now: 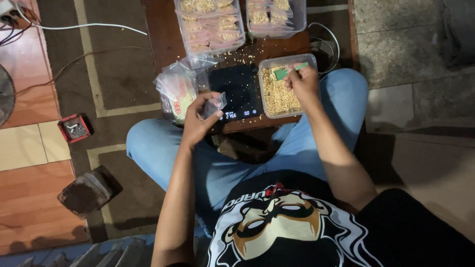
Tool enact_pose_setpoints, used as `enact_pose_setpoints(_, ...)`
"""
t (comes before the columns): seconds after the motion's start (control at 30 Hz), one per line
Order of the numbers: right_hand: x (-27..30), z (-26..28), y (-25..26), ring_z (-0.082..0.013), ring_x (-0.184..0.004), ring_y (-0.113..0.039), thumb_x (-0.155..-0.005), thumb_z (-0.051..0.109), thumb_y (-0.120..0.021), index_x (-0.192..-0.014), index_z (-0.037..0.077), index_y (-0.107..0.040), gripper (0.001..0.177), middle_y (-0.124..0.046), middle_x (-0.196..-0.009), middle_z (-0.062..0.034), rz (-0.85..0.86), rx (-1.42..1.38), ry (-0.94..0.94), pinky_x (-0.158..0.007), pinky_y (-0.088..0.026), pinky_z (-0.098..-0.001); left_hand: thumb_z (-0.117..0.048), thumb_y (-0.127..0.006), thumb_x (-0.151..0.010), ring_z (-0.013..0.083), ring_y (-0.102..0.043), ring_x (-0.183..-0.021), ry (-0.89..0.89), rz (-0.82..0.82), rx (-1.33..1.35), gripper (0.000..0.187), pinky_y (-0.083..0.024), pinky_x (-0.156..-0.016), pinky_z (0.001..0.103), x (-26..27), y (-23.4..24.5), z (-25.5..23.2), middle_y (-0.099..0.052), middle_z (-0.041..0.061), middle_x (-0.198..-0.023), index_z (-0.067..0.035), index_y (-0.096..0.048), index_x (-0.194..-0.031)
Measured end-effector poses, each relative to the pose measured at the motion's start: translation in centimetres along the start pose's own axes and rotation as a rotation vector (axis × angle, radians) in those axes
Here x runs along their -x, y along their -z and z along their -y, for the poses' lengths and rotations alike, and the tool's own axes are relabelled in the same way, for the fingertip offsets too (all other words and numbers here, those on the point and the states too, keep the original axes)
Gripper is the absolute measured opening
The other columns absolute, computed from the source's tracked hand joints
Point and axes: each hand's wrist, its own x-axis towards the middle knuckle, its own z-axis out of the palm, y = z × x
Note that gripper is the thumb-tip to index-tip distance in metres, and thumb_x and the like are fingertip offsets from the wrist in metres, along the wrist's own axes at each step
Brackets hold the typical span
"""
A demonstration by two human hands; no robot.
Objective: Packaging grains into small plastic bags using a spoon and sealing them manually.
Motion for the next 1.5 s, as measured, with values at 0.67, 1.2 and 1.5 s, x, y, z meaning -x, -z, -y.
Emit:
enact_pose_setpoints(0.67,6.3,8.5,-8.7,-0.0173,-0.05,-0.065,-0.097,0.003,-0.067,-0.102,0.003,-0.07,0.006,-0.067,-0.064,-0.0099,0.316,0.257,0.271,-0.044,-0.053,-0.0259,-0.013,-0.098,-0.07,0.0271,-0.066,-0.106,-0.17,-0.035,-0.192,0.059,-0.047,-0.102,0.043,-0.3,-0.5,1.1,-0.071,0.013,-0.108,-0.009,-0.07,-0.122)
enact_pose_setpoints(1.2,4.7,7.2,-3.3,-0.0359,-0.082,-0.07,-0.1,0.0,-0.068,-0.104,0.003,-0.074,0.008,-0.07,-0.083,-0.0152,0.032,0.452,0.65,-0.078,-0.054,-0.0418,-0.011,-0.095,-0.074,0.0283,-0.066,-0.104,-0.217,-0.041,-0.187,0.054,-0.049,-0.1,0.044,-0.3,-0.5,0.6,-0.071,0.014,-0.107,-0.005,-0.069,-0.121)
enact_pose_setpoints(1.5,1.0,3.6,-0.7,-0.043,-0.071,-0.069,-0.096,0.0,-0.063,-0.099,0.006,-0.072,0.011,-0.068,-0.068,-0.0179,-0.058,0.835,0.548,-0.07,-0.053,-0.048,-0.013,-0.093,-0.079,0.0301,-0.067,-0.105,-0.204,-0.054,-0.194,0.049,-0.049,-0.101,0.045,-0.3,-0.7,0.3,-0.071,0.013,-0.106,-0.007,-0.069,-0.12)
